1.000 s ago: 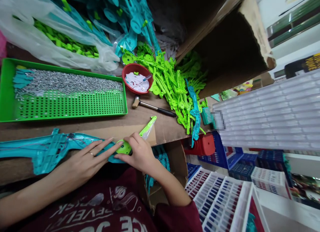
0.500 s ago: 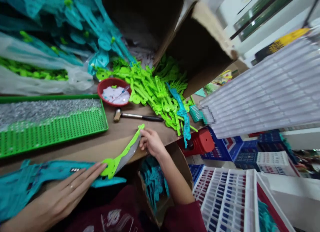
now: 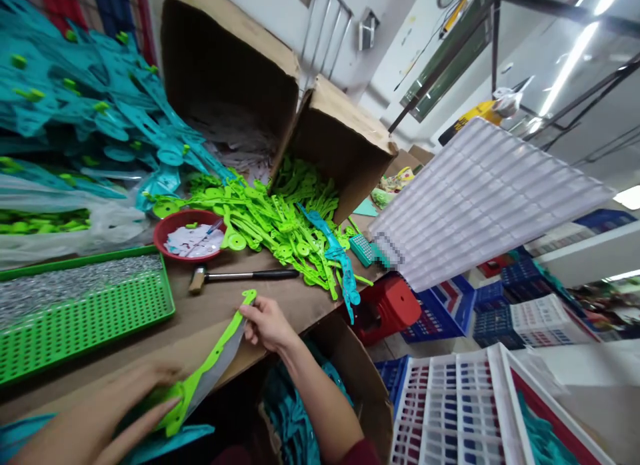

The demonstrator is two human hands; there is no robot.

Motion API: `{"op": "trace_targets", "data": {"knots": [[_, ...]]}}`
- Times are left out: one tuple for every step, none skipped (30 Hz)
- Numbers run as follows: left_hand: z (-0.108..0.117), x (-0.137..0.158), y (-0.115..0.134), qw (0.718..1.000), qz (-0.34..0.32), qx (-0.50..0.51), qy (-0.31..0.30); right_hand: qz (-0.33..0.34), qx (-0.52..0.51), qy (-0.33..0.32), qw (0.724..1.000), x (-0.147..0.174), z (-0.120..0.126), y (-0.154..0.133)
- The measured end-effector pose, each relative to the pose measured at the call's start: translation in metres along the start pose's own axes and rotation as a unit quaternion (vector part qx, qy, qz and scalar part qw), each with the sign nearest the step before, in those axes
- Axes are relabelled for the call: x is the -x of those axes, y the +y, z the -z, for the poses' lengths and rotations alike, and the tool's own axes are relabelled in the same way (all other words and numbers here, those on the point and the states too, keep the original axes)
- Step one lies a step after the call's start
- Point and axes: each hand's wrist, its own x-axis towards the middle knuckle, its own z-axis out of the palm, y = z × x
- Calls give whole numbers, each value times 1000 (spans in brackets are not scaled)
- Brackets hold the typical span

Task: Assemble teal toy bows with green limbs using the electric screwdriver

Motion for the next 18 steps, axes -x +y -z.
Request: {"op": "trace_targets", "data": {"knots": [[2, -14, 5, 993, 87, 44, -65, 4, -2, -1, 1000, -1, 1, 1], [2, -28, 9, 979, 149, 89, -104, 8, -4, -2, 1000, -1, 1, 2], [0, -39, 12, 963, 192, 132, -138, 12, -5, -3, 1000, -1, 2, 2], [-3, -49, 14, 948, 220, 166, -159, 16, -6, -2, 1000, -1, 2, 3], [-6, -56, 14, 938, 230, 195, -171, 19, -7, -1, 1000, 0, 2, 4], [-9, -61, 14, 930, 234, 217, -181, 23, -7, 0, 1000, 1, 2, 4], [-12, -64, 13, 924, 237, 234, -187, 26, -7, 2, 1000, 2, 2, 5], [-14, -65, 12, 919, 238, 250, -191, 28, -7, 2, 1000, 2, 2, 5], [-15, -66, 11, 914, 237, 265, -196, 30, -7, 2, 1000, 3, 2, 5], [-15, -67, 9, 908, 236, 280, -202, 30, -6, 0, 1000, 2, 2, 4], [-14, -68, 8, 903, 234, 294, -209, 29, -6, -2, 1000, 2, 2, 3], [-13, -68, 8, 899, 232, 305, -215, 28, -6, -7, 1000, 2, 1, 2], [-12, -69, 7, 895, 230, 312, -219, 25, -5, -12, 1000, 1, 1, 1], [-11, -69, 7, 893, 230, 314, -224, 21, -4, -20, 1000, 0, 1, -1], [-10, -70, 6, 893, 231, 313, -228, 16, -3, -28, 999, 0, 0, -3], [-10, -69, 6, 893, 231, 310, -231, 10, 0, -38, 999, 0, 0, -5], [-10, -69, 6, 895, 230, 305, -231, 2, 3, -48, 999, 0, -1, -6], [-10, -67, 5, 898, 228, 299, -228, -7, 7, -58, 998, 0, -1, -8]]}}
